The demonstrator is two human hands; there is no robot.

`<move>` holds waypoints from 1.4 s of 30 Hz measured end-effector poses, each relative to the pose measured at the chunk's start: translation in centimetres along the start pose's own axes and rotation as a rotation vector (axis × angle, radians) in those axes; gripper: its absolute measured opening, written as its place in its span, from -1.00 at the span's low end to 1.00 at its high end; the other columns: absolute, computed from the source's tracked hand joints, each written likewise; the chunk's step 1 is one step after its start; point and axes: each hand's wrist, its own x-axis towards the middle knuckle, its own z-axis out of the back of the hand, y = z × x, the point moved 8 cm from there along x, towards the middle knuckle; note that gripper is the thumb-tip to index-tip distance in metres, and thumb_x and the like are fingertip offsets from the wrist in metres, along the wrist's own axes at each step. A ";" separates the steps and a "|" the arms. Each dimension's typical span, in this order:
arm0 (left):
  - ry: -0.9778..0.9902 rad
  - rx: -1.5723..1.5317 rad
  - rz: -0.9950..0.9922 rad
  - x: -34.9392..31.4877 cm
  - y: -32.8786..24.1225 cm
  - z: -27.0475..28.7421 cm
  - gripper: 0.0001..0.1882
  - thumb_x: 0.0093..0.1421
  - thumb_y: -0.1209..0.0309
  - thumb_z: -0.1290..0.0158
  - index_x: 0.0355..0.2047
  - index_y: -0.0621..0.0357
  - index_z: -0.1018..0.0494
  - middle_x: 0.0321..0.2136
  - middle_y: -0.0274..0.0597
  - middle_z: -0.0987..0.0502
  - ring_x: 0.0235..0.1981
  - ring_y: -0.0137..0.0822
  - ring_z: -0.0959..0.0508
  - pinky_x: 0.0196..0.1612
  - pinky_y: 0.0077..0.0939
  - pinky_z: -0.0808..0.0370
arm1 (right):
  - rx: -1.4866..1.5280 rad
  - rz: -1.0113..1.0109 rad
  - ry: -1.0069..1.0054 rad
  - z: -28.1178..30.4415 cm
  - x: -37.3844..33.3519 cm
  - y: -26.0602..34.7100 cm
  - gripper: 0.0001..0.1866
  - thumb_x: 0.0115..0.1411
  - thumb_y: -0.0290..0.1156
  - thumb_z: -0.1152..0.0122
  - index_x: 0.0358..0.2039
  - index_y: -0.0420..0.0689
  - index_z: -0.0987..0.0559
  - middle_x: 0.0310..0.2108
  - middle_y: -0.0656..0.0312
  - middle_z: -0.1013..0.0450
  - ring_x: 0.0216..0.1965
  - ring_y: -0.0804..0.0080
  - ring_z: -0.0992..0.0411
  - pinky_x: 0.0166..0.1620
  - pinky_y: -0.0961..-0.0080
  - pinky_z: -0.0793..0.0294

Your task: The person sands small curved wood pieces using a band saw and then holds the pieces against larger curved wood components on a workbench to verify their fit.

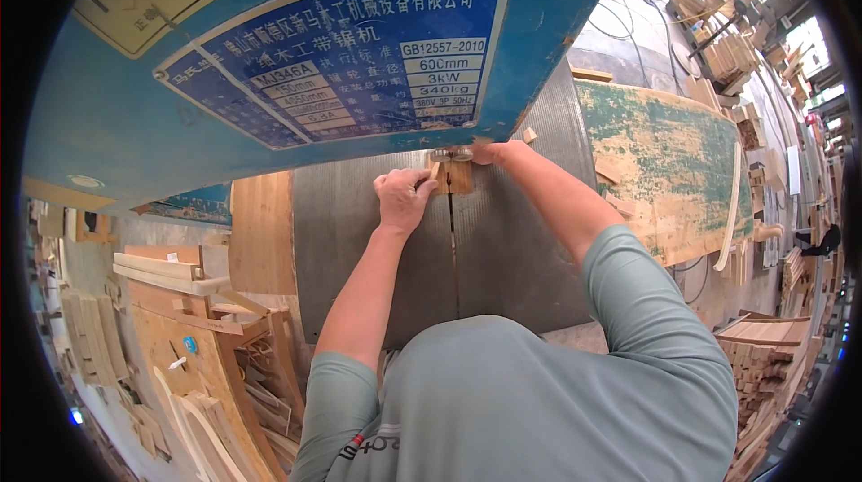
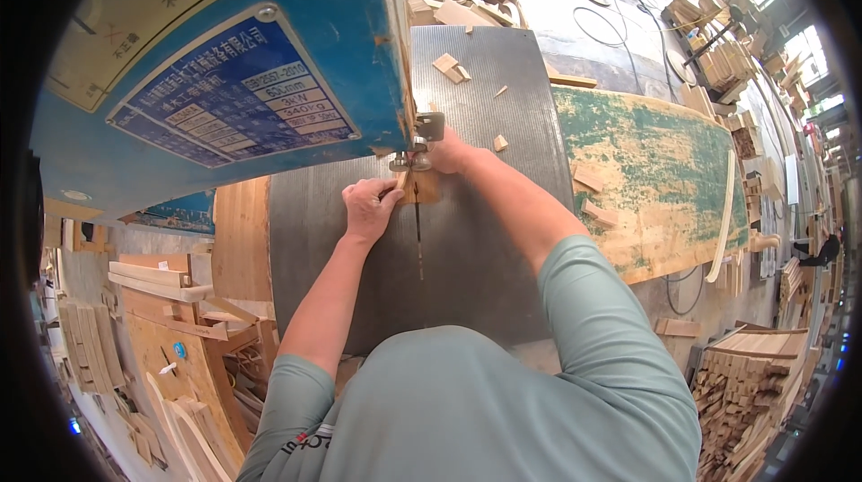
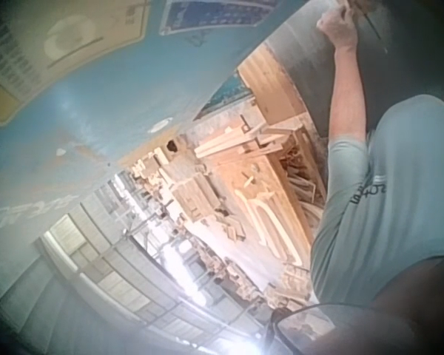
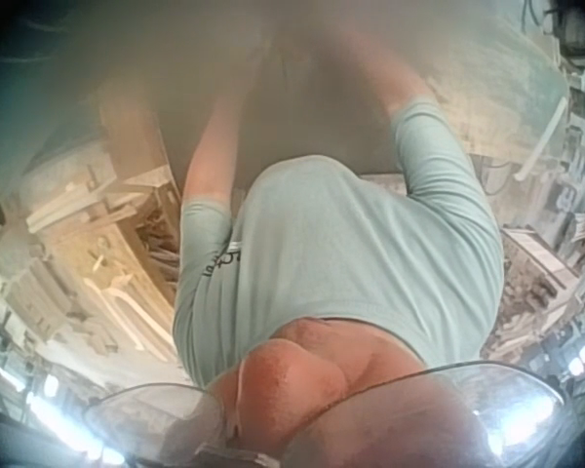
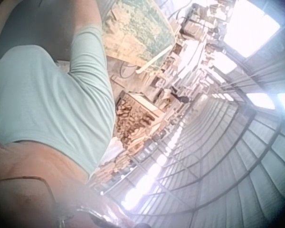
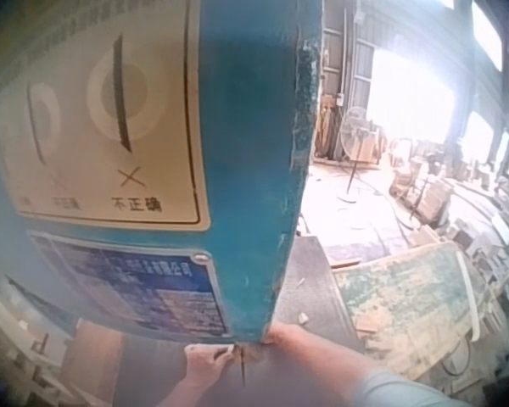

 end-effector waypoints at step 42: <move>-0.085 0.027 -0.095 -3.0 -2.4 -0.5 -0.88 0.04 0.39 -0.33 -0.37 0.00 -0.68 -0.41 -0.40 -0.62 -0.29 -0.33 -0.56 -0.02 -0.30 -0.26 | -0.042 -0.040 0.272 1.5 -1.0 3.2 -0.65 0.09 -0.31 -0.43 -0.13 -0.16 -0.60 -0.17 0.09 -0.56 -0.13 0.19 -0.48 -0.01 0.30 -0.49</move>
